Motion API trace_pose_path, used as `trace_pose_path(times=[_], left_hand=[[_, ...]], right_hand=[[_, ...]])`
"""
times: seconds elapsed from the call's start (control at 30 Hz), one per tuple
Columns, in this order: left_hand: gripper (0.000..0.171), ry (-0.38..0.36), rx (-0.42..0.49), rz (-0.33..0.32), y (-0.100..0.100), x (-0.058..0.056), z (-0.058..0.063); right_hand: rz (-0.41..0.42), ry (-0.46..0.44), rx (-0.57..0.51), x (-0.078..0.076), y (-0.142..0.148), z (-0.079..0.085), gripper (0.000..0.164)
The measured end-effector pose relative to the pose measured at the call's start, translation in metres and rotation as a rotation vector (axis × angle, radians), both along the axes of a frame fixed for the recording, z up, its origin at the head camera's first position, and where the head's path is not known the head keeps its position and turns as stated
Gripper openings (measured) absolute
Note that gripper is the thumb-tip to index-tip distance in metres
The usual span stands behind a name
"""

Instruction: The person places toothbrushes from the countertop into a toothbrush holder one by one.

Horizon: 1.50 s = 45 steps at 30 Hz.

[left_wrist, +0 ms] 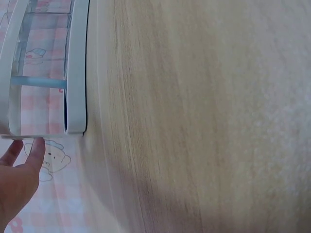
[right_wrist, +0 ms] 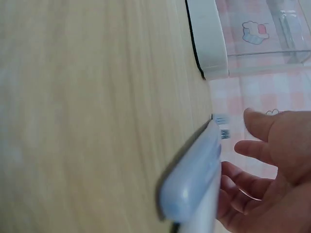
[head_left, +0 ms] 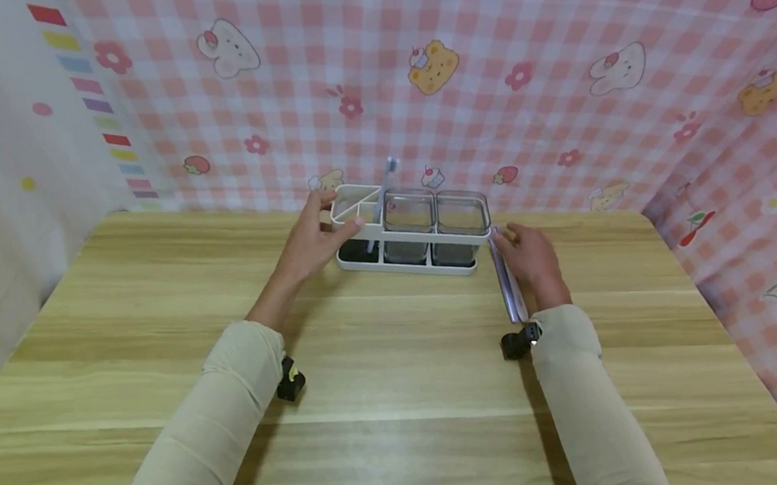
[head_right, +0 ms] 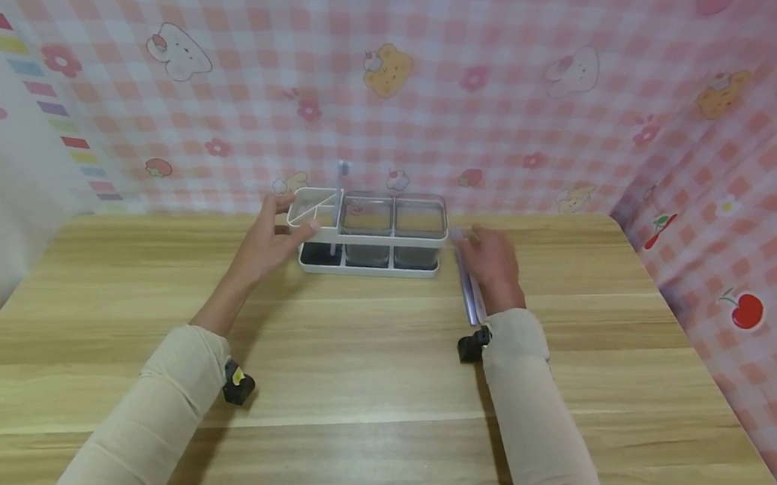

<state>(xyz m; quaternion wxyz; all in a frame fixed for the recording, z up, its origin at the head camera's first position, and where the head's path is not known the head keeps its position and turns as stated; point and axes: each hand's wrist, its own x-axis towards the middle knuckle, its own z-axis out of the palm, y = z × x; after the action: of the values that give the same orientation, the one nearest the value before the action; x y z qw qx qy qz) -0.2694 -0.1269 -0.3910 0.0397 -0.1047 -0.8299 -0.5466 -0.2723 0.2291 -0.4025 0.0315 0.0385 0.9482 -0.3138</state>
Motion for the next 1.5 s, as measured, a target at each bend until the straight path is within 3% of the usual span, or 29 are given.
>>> trace_pose_path(times=[0.37,0.9,1.5], left_hand=[[0.068,0.027,0.027,-0.001,0.0,-0.003,0.004],[0.071,-0.01,0.004,-0.005,0.0,0.001,0.005],[0.071,-0.028,0.012,-0.009,-0.001,0.001,0.001]], right_hand=[[0.023,0.123,0.045,-0.007,0.009,-0.006,0.042],[-0.135,0.019,0.024,-0.001,0.008,0.0,0.028],[-0.196,0.117,-0.063,0.002,0.011,0.005,0.031]])
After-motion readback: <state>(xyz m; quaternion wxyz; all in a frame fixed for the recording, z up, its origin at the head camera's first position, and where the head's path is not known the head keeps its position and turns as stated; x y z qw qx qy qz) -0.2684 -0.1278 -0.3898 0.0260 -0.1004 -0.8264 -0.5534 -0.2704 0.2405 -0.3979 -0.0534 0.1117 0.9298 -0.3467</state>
